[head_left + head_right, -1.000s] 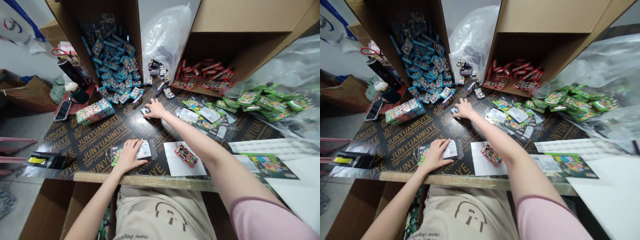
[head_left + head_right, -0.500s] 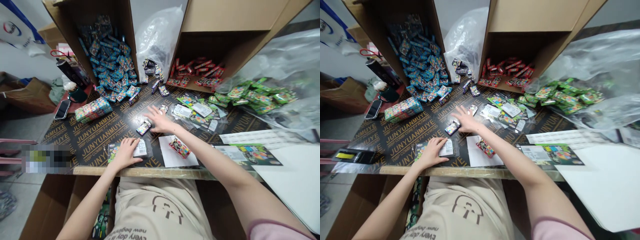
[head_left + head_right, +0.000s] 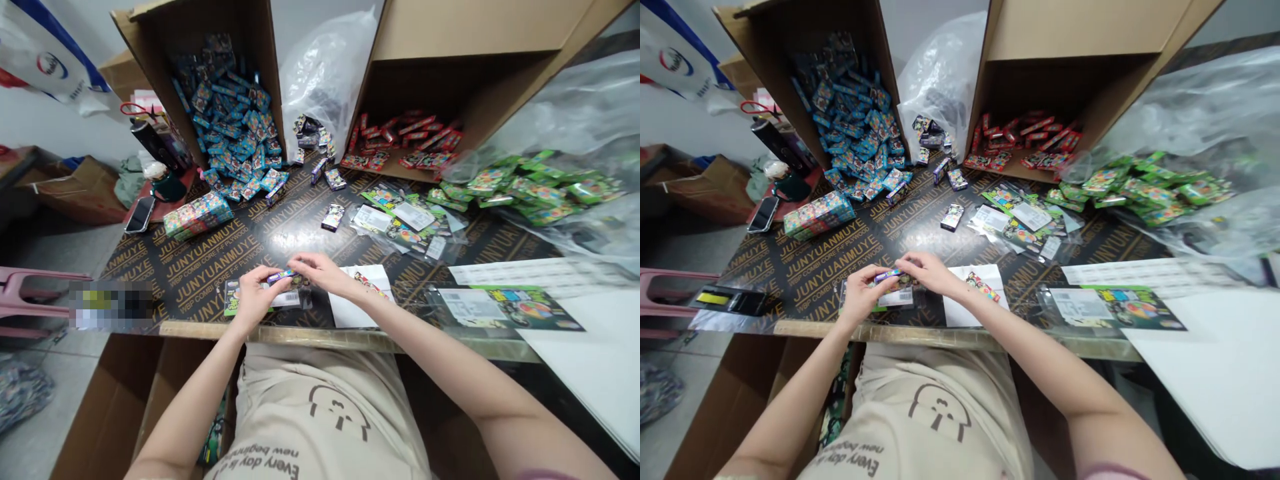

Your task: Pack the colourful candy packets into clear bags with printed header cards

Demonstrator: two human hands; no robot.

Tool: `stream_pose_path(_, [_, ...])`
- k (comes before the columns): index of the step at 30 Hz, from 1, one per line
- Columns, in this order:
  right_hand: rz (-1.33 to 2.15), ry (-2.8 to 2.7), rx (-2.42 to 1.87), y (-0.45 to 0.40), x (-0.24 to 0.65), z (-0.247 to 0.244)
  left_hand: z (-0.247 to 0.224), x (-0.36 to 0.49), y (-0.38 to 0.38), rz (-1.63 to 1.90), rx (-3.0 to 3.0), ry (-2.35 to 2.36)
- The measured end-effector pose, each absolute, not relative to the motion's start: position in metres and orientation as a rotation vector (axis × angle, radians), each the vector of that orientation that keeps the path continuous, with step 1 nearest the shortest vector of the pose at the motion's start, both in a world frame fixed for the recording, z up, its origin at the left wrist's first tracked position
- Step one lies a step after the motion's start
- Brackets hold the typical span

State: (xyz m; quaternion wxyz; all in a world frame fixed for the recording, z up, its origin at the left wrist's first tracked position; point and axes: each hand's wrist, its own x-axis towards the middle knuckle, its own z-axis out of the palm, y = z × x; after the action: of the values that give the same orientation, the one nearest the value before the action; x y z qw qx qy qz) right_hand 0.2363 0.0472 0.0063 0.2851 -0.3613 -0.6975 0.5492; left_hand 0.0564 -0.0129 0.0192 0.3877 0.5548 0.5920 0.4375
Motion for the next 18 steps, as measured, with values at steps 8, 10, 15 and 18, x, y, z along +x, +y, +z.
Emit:
stream_pose_path(8, [0.661, -1.961, -1.020, 0.013, 0.245, 0.007, 0.013, 0.082, -0.014, 1.234, 0.481, 1.241])
stream_pose_path(10, [0.605, -2.033, -1.017, 0.006, 0.243, 0.008, 0.011, 0.085, -0.016, 1.216, 0.457, 1.216])
stream_pose_path(15, [0.529, -1.976, -1.046, 0.002, 0.250, 0.007, 0.009, 0.071, -0.017, 1.107, 0.752, 1.289])
stream_pose_path(18, [0.460, -1.928, -1.105, 0.005, 0.262, 0.004, 0.005, 0.048, -0.012, 0.983, 1.315, 1.435])
